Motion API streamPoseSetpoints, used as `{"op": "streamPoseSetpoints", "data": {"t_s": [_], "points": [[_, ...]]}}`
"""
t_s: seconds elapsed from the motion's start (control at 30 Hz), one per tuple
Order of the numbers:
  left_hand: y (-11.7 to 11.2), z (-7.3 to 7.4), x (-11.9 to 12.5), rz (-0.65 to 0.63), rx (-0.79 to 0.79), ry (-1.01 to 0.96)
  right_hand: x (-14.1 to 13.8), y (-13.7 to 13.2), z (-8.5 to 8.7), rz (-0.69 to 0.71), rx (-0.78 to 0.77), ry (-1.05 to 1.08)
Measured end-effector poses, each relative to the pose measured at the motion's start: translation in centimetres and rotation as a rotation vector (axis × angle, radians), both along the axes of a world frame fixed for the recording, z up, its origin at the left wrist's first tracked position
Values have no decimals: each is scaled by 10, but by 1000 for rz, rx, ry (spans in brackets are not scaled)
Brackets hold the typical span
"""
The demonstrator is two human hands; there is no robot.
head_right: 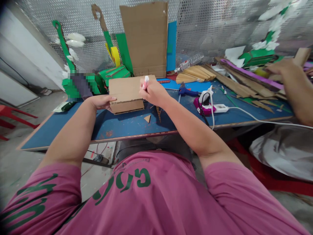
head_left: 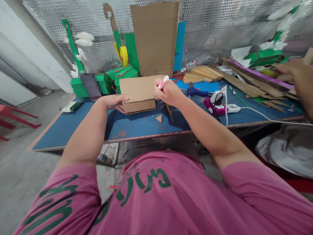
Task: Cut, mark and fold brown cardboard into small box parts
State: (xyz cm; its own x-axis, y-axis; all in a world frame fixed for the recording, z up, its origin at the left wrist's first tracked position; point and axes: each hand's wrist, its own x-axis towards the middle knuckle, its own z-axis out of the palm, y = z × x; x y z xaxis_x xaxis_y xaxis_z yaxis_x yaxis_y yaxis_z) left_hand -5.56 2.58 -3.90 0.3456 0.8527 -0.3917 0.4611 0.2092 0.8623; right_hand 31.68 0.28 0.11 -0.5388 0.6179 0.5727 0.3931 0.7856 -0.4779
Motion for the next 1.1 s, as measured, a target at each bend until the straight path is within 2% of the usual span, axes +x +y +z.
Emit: {"op": "streamPoseSetpoints", "data": {"t_s": [0.23, 0.43, 0.57, 0.77, 1.1], "points": [[1, 4, 0, -99, 5, 92, 0, -4, 0, -59, -9, -18], [1, 3, 0, -106, 27, 96, -2, -7, 0, -87, 0, -48], [0, 4, 1, -103, 26, 94, 3, -7, 1, -35, 15, -85], [0, 3, 0, -83, 11, 82, 12, -8, 4, 75, -73, -83], [-3, 5, 2, -71, 25, 88, -2, -28, -7, -157, 54, -157]]}}
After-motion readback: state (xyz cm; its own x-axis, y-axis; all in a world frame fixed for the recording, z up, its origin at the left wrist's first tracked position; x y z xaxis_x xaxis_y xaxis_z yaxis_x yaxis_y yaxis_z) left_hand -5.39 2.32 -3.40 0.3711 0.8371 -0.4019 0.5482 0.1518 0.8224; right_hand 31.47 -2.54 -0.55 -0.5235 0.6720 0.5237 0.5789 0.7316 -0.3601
